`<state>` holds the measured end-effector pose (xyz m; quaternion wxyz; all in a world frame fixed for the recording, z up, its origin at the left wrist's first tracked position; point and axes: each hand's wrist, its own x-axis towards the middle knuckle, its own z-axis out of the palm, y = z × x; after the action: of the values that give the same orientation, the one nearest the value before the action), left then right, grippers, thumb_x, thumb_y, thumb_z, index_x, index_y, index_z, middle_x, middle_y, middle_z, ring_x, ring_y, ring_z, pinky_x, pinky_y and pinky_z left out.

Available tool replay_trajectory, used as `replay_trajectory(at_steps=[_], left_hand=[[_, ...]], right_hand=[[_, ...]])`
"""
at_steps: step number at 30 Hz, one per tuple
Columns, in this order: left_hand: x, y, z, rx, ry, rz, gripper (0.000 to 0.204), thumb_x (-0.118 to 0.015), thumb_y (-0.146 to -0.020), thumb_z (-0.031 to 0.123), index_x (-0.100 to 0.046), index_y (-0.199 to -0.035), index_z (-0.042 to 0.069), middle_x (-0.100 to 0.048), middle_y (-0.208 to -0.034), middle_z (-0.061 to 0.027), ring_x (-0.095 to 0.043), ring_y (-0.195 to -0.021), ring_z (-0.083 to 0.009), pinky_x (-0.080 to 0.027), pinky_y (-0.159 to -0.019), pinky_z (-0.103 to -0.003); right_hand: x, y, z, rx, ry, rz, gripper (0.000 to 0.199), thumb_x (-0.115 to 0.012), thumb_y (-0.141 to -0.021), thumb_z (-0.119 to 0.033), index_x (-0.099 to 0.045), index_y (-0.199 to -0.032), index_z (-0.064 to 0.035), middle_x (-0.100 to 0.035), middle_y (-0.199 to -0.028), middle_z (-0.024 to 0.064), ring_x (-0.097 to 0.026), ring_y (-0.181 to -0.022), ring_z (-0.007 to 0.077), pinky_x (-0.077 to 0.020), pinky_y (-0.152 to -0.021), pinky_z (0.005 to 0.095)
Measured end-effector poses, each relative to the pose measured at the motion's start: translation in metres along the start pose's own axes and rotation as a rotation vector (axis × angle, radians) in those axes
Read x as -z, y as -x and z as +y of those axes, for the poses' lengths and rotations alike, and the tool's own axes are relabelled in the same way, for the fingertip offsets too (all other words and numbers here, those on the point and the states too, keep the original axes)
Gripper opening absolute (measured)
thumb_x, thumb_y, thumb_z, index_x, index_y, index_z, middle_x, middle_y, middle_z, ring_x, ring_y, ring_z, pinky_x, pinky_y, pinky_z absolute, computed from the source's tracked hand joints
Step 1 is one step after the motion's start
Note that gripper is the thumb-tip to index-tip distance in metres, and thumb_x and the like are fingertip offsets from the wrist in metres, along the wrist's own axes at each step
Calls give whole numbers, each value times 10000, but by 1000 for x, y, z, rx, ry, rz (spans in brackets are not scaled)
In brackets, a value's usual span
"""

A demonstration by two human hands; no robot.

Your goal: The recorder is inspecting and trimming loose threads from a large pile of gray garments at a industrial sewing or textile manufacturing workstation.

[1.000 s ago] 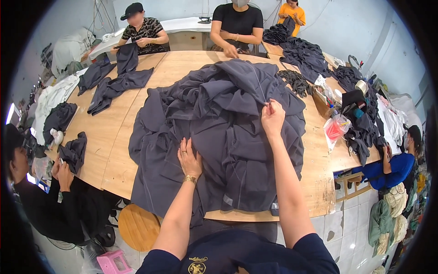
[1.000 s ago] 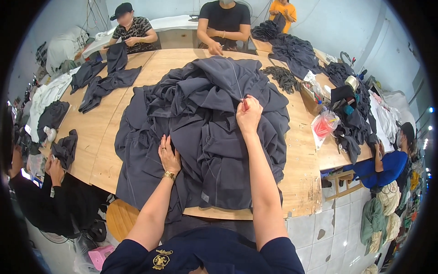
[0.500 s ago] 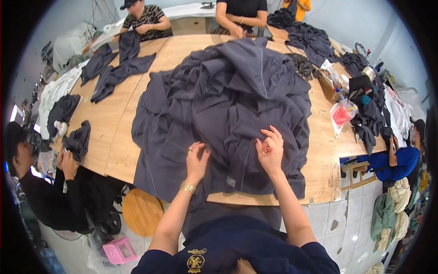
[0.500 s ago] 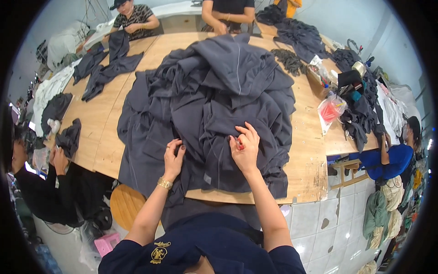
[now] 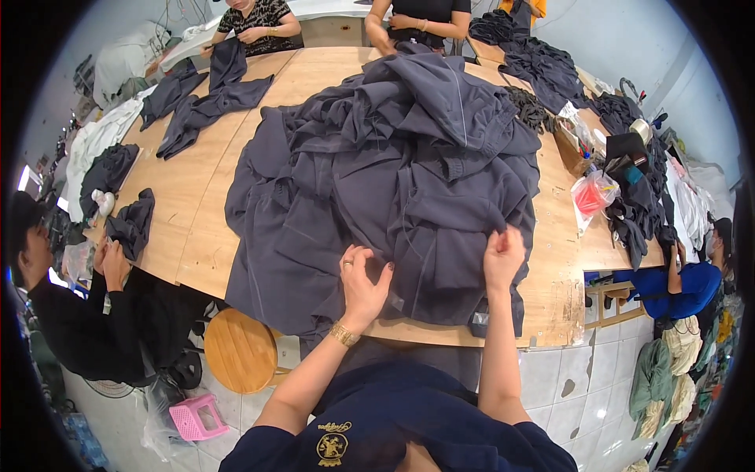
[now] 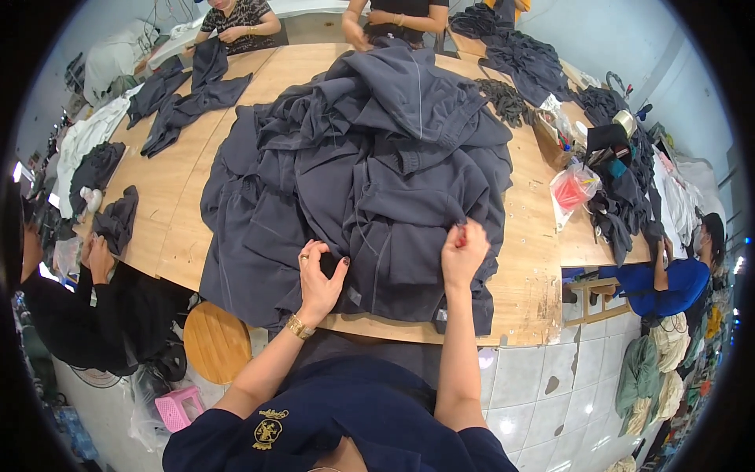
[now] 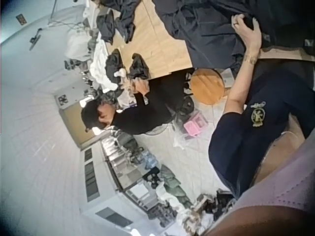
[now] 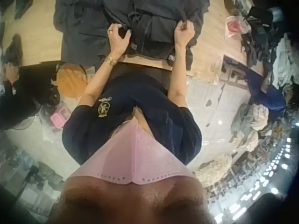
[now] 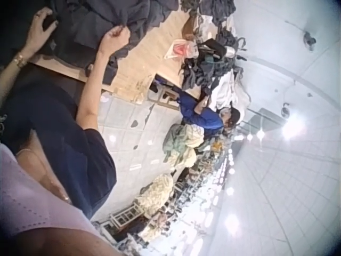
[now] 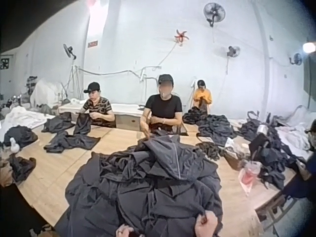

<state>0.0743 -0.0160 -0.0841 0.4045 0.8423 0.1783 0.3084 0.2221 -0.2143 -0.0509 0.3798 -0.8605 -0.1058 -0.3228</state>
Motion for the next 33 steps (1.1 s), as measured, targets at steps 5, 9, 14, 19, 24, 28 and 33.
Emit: replay_trajectory(at_steps=[5, 9, 14, 19, 24, 28, 33], left_hand=[[2, -19, 18, -117, 5, 78, 548, -728, -726, 122, -462, -1201, 52, -425, -1251, -163, -326, -1262, -393, -283, -1047, -469], [-3, -52, 39, -317, -70, 108, 696, -732, -689, 79, -418, -1310, 51, -311, -1369, -182, -243, -1314, -429, -259, -1067, -488], [-14, -71, 62, -422, 503, -120, 448, -633, -768, 65, -506, -1190, -15, -501, -1236, -182, -449, -1215, -323, -353, -1015, -379], [28, -52, 92, -236, 906, -54, 224, -609, -802, 82, -577, -999, -18, -635, -971, -80, -591, -864, -130, -477, -787, -282], [121, -70, 129, -438, 754, 313, 270, -589, -797, 109, -569, -1031, -26, -620, -999, -108, -599, -885, -189, -475, -793, -306], [129, -93, 115, -647, 88, 532, 275, -642, -677, 57, -615, -937, -31, -621, -986, -181, -625, -856, -287, -499, -749, -357], [93, -72, 45, -349, -238, -51, 448, -663, -728, 53, -524, -1136, -69, -480, -1268, -259, -471, -1165, -418, -401, -980, -382]], right_hand=[[39, 5, -58, -261, -699, -92, 339, -660, -771, 41, -373, -619, -58, -358, -601, -21, -399, -599, 70, -385, -674, 237], [113, 8, -103, -516, -1216, -332, 378, -663, -648, 50, -330, -591, -120, -426, -670, -6, -425, -687, 106, -362, -624, 232], [142, -38, -97, 252, -2337, -521, 393, -650, -835, -27, -351, -625, -174, -347, -501, -81, -343, -382, 26, -287, -365, 225], [165, -64, -67, 454, -2595, -656, 430, -668, -789, 60, -341, -613, -156, -360, -498, -45, -285, -366, 3, -203, -350, 218], [163, -74, -71, 199, -1970, -538, 243, -664, -826, -75, -455, -728, -150, -459, -673, -26, -446, -570, 86, -354, -481, 263], [76, -94, -9, 34, -488, 25, 96, -624, -877, -96, -585, -949, -47, -567, -877, 1, -515, -748, 80, -413, -702, 222], [10, -81, -18, 20, -308, -130, 116, -640, -830, -24, -636, -946, -28, -502, -701, -22, -437, -612, 49, -366, -544, 197]])
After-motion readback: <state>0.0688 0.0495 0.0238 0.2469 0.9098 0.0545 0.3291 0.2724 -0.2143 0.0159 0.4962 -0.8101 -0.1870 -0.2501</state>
